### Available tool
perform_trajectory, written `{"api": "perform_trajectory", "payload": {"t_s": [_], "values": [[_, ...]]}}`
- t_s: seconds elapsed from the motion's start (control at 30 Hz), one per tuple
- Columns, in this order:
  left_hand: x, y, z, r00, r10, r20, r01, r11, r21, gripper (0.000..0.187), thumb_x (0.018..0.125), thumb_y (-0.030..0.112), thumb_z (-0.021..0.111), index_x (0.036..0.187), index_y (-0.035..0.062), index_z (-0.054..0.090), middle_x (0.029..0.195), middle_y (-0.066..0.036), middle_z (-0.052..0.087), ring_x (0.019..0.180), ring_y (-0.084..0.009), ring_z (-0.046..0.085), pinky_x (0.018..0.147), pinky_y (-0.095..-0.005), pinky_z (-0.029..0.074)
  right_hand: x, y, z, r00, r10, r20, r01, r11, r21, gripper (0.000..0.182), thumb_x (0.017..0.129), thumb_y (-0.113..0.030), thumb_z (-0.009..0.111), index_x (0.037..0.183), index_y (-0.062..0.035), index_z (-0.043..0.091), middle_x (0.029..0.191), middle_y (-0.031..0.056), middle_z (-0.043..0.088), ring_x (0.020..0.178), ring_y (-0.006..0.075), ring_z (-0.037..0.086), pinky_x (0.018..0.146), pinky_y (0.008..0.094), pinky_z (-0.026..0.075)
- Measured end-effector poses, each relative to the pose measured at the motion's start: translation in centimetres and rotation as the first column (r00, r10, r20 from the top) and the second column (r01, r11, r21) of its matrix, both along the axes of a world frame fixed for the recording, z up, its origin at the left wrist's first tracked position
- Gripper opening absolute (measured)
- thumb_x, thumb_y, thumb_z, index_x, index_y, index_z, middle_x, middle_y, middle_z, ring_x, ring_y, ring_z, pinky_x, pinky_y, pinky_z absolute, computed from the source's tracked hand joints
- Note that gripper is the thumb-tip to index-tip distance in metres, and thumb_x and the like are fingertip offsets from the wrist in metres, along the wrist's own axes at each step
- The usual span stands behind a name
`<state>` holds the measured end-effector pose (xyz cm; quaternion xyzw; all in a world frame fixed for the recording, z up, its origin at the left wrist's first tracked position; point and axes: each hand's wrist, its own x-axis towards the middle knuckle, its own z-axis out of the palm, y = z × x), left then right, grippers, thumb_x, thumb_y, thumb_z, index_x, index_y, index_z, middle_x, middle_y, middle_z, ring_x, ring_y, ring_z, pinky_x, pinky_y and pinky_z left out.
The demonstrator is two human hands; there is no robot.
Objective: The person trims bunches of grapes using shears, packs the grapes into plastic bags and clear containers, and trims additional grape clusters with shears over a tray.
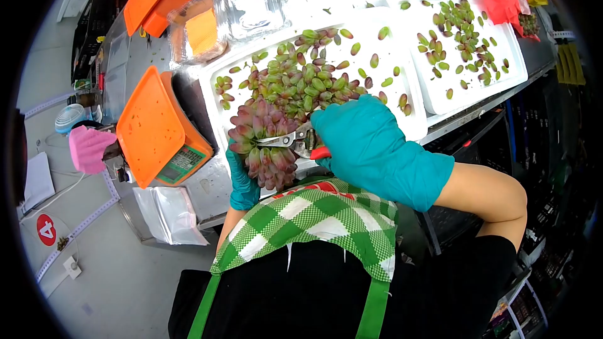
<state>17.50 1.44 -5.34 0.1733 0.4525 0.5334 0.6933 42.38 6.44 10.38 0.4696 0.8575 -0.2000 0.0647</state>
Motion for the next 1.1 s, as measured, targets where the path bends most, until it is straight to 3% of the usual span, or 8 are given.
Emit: {"api": "perform_trajectory", "payload": {"t_s": [0.37, 0.57, 0.67, 0.8, 0.9, 0.97, 1.03, 1.1], "values": [[0.1, 0.2, -0.5, 0.993, -0.118, -0.004, 0.118, 0.993, 0.002, 0.061, 0.08, 0.044, 0.052, 0.125, 0.0066, 0.036, 0.122, -0.008, 0.043, 0.108, -0.0202, 0.046, 0.089, -0.0341, 0.04, 1.1, 0.7, 0.4, 0.994, -0.047, -0.097, 0.036, 0.993, -0.117, 0.054, 0.063, -0.037, 0.069, 0.104, -0.0055, 0.053, 0.084, 0.0103, 0.057, 0.072, 0.0261, 0.057, 0.064, 0.0363, 0.044], [2.3, 1.7, 3.0, 0.953, -0.11, 0.281, 0.135, 0.988, -0.072, 0.071, 0.08, 0.06, 0.037, 0.13, 0.011, 0.026, 0.128, -0.011, 0.037, 0.115, -0.026, 0.04, 0.096, -0.0392, 0.035, 2.5, 1.3, -2.4, 0.783, -0.499, -0.371, 0.459, 0.866, -0.196, 0.06, 0.064, -0.039, 0.069, 0.108, -0.0024, 0.052, 0.083, 0.0158, 0.058, 0.07, 0.0269, 0.058, 0.065, 0.036, 0.046], [1.9, 2.0, 1.5, 0.936, -0.106, 0.335, 0.114, 0.993, -0.004, 0.076, 0.078, 0.065, 0.031, 0.131, 0.0108, 0.024, 0.129, -0.013, 0.035, 0.116, -0.0288, 0.038, 0.097, -0.0437, 0.033, 4.5, 2.1, -8.3, 0.766, -0.571, -0.296, 0.57, 0.816, -0.097, 0.066, 0.064, -0.04, 0.069, 0.115, -0.0037, 0.047, 0.089, 0.016, 0.056, 0.082, 0.0279, 0.055, 0.071, 0.0383, 0.044], [2.0, 2.9, 2.4, 0.952, -0.044, 0.304, 0.033, 0.998, 0.044, 0.072, 0.08, 0.061, 0.032, 0.13, 0.0105, 0.025, 0.124, -0.013, 0.039, 0.114, -0.0282, 0.04, 0.095, -0.046, 0.035, 6.0, 1.6, -15.1, 0.796, -0.525, -0.302, 0.606, 0.695, 0.387, 0.072, 0.067, -0.037, 0.068, 0.125, -0.007, 0.036, 0.11, 0.0181, 0.045, 0.102, 0.0336, 0.043, 0.085, 0.0447, 0.034], [1.0, 2.9, 1.7, 0.946, 0.028, 0.323, -0.041, 0.999, 0.033, 0.067, 0.082, 0.057, 0.035, 0.129, 0.0105, 0.028, 0.124, -0.012, 0.04, 0.114, -0.0265, 0.041, 0.095, -0.0436, 0.035, 2.8, 1.0, -13.9, 0.78, -0.471, -0.411, 0.613, 0.705, 0.355, 0.073, 0.069, -0.035, 0.067, 0.127, -0.0076, 0.033, 0.119, 0.0189, 0.039, 0.107, 0.0335, 0.041, 0.088, 0.0424, 0.034], [0.6, 2.7, 1.6, 0.962, 0.115, 0.248, -0.103, 0.993, -0.063, 0.065, 0.082, 0.055, 0.037, 0.129, 0.0105, 0.029, 0.124, -0.011, 0.04, 0.113, -0.0257, 0.041, 0.096, -0.042, 0.036, -1.4, 0.2, -11.5, 0.575, -0.421, -0.702, 0.498, 0.86, -0.109, 0.073, 0.074, -0.032, 0.063, 0.131, -0.0087, 0.026, 0.128, 0.0174, 0.032, 0.115, 0.0301, 0.036, 0.095, 0.0397, 0.03], [1.0, 2.4, 2.5, 0.967, 0.108, 0.232, -0.117, 0.993, 0.025, 0.062, 0.082, 0.047, 0.047, 0.128, 0.0104, 0.029, 0.125, -0.01, 0.04, 0.114, -0.0241, 0.041, 0.096, -0.0398, 0.036, -4.8, -0.3, -8.6, 0.226, -0.566, -0.793, 0.162, 0.825, -0.542, 0.068, 0.08, -0.032, 0.057, 0.133, -0.0077, 0.021, 0.134, 0.0145, 0.026, 0.121, 0.0248, 0.031, 0.099, 0.0352, 0.027], [1.3, 2.5, 2.9, 0.985, 0.068, 0.16, -0.082, 0.993, 0.08, 0.061, 0.081, 0.043, 0.051, 0.129, 0.0104, 0.029, 0.126, -0.01, 0.039, 0.114, -0.0237, 0.041, 0.095, -0.0396, 0.036, -7.0, -0.4, -8.4, 0.043, -0.617, -0.786, -0.022, 0.786, -0.618, 0.063, 0.086, -0.033, 0.048, 0.134, -0.0057, 0.018, 0.136, 0.012, 0.023, 0.122, 0.0208, 0.028, 0.1, 0.0322, 0.026]]}}
